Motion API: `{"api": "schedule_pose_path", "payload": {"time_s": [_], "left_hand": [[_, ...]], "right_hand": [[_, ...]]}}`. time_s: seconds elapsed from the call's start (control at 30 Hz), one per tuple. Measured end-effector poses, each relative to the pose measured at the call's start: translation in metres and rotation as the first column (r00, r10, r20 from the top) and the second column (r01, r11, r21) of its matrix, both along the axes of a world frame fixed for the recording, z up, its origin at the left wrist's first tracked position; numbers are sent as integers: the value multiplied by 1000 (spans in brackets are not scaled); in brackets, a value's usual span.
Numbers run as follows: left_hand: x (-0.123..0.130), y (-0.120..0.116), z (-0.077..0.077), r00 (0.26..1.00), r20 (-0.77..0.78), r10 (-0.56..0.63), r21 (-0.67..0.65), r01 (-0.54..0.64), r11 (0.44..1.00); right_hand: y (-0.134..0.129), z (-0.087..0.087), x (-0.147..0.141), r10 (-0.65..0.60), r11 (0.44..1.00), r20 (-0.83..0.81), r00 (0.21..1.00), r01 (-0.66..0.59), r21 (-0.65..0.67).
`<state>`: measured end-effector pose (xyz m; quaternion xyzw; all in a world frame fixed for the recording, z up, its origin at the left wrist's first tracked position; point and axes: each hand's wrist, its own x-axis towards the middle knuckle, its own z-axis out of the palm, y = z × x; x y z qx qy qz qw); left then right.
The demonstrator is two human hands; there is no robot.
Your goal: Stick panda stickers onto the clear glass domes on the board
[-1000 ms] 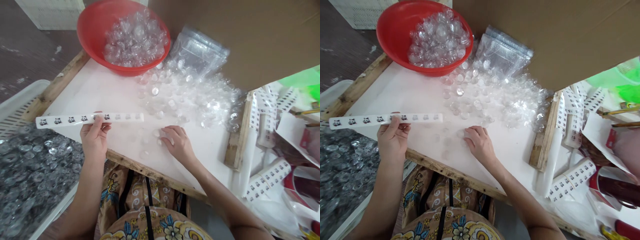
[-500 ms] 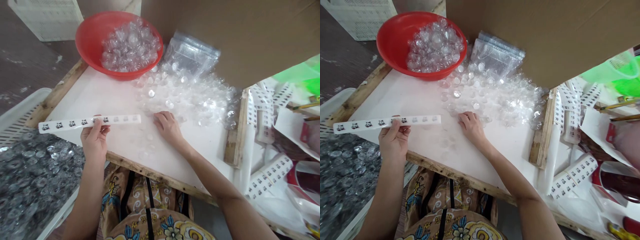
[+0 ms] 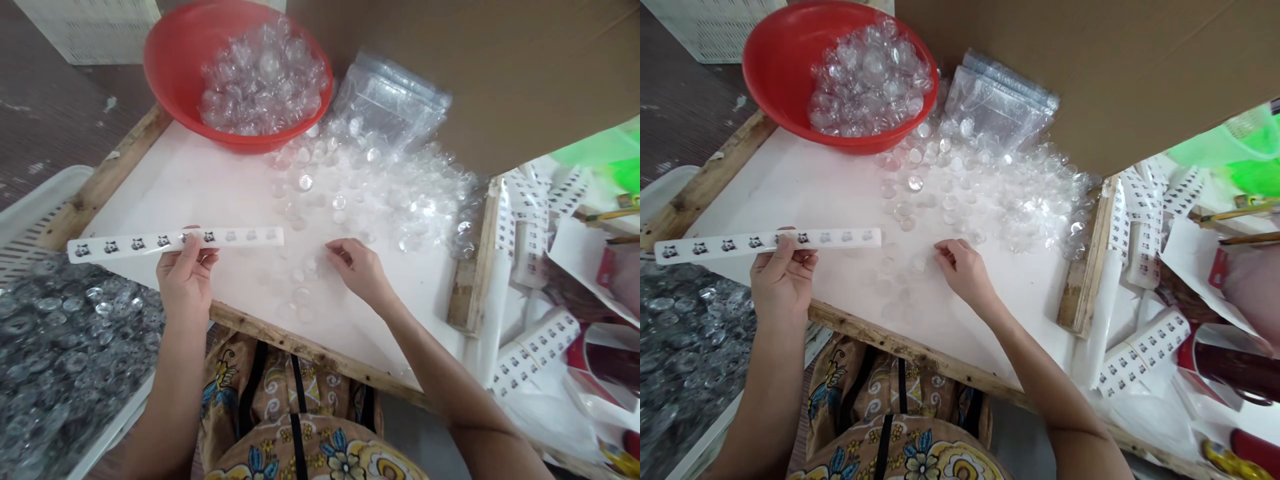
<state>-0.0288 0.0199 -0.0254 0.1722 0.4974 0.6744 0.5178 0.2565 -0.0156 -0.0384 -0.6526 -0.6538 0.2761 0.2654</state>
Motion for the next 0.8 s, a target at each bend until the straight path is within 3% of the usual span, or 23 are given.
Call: {"api": "schedule_pose_path", "payload": {"time_s": [0.1,0.2,0.3,0.6,0.7,0.8], "left_hand": [[0,0,-1,1000,13,4,9,-4,1000],[0,0,0,1000,-2,-4,5,4,1000],[1,0,1,1000,-15,-3,4,3,1000],[0,0,0,999,-41,-12,-10,11,1000],[0,0,0,999,-44,-24,-16,24,1000],[0,0,0,999,-42,-20,-16,19,1000]], "right_hand": [[-12,2,-1,46,994,92,995,-55,93],[-17,3,-9,181,960,133,974,-204,190],[-18,0,-17,270,930,160,949,-300,210],[-37,-2,-3,206,952,158,966,-235,196],[-32,-1,-6,188,946,179,966,-227,230],[-19,-3,-16,249,925,186,950,-291,246]]}}
